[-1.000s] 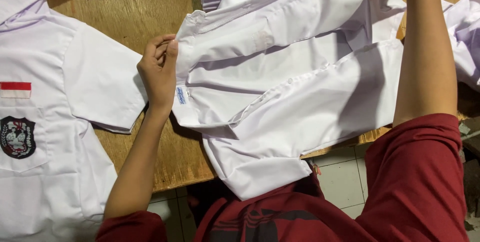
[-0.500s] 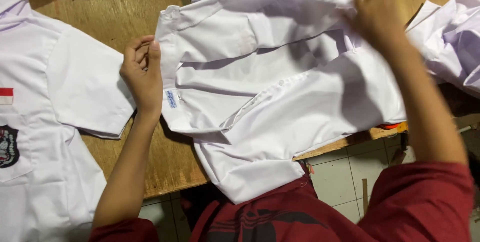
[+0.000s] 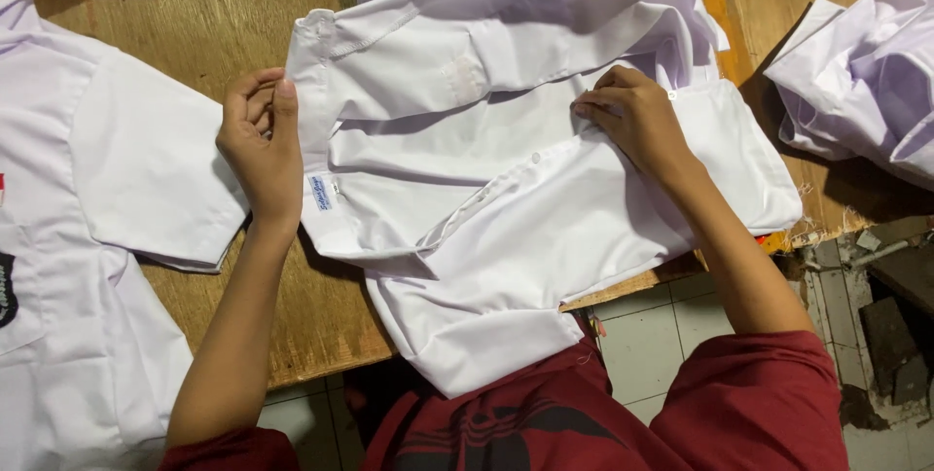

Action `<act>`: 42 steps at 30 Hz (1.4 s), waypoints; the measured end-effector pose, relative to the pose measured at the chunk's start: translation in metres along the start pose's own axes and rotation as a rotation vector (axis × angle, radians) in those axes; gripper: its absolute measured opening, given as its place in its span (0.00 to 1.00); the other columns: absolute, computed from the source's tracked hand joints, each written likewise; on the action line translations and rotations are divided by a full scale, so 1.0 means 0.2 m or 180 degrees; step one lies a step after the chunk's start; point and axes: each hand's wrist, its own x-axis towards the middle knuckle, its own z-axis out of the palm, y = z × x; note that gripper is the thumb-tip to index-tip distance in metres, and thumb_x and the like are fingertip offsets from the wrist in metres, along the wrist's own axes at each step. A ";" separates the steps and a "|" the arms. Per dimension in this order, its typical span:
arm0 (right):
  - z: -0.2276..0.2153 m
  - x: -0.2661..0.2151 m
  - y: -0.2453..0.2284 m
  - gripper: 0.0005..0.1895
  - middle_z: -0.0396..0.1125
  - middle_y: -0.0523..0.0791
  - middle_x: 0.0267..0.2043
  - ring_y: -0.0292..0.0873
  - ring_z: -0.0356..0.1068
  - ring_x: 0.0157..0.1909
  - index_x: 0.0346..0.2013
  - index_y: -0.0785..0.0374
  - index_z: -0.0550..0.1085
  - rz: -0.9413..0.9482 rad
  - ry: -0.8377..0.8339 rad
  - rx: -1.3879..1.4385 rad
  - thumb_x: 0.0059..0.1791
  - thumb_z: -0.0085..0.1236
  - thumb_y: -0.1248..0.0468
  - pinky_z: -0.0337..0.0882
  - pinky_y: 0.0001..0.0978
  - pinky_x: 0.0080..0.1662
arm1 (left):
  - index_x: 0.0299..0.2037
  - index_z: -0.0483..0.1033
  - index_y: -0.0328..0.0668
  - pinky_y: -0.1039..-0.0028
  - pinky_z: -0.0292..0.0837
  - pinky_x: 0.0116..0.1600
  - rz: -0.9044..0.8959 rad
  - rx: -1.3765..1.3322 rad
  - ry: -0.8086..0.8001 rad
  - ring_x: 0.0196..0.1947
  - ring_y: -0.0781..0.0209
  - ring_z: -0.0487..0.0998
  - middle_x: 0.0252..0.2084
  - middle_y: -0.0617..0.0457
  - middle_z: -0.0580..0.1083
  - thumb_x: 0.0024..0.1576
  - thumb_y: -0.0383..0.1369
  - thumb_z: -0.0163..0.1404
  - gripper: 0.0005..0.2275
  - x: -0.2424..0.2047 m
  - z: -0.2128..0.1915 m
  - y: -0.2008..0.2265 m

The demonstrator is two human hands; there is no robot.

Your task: A person is preparing a white shirt by unfolding it, aligning the collar, and buttoning the front buttons on a wooden work surface in a factory.

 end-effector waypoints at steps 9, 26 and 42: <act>-0.05 0.04 0.11 0.02 0.71 0.41 0.42 0.50 0.74 0.41 0.45 0.56 0.78 0.0052 0.0019 -0.0232 0.57 0.62 0.65 0.72 0.42 0.45 | 0.53 0.72 0.40 0.75 0.76 0.38 0.0038 -0.0050 0.0073 0.36 0.65 0.79 0.42 0.46 0.79 0.72 0.33 0.50 0.06 0.00 0.01 0.00; -0.63 -0.08 0.35 0.58 0.56 0.68 0.60 0.70 0.60 0.61 0.74 0.74 0.69 0.0031 0.0802 -0.1699 0.29 0.46 1.00 0.70 0.54 0.54 | 0.52 0.71 0.33 0.77 0.75 0.50 0.0127 -0.0135 0.0049 0.48 0.61 0.79 0.47 0.44 0.77 0.70 0.34 0.50 0.10 -0.01 0.03 0.12; -0.45 -0.83 0.27 0.07 0.69 0.53 0.37 0.53 0.65 0.44 0.37 0.69 0.74 -0.0894 0.0792 -0.1271 0.56 0.66 0.71 0.63 0.46 0.55 | 0.56 0.71 0.38 0.53 0.71 0.60 0.0516 0.0856 -0.2101 0.61 0.46 0.66 0.60 0.43 0.61 0.60 0.43 0.48 0.20 -0.06 -0.04 0.62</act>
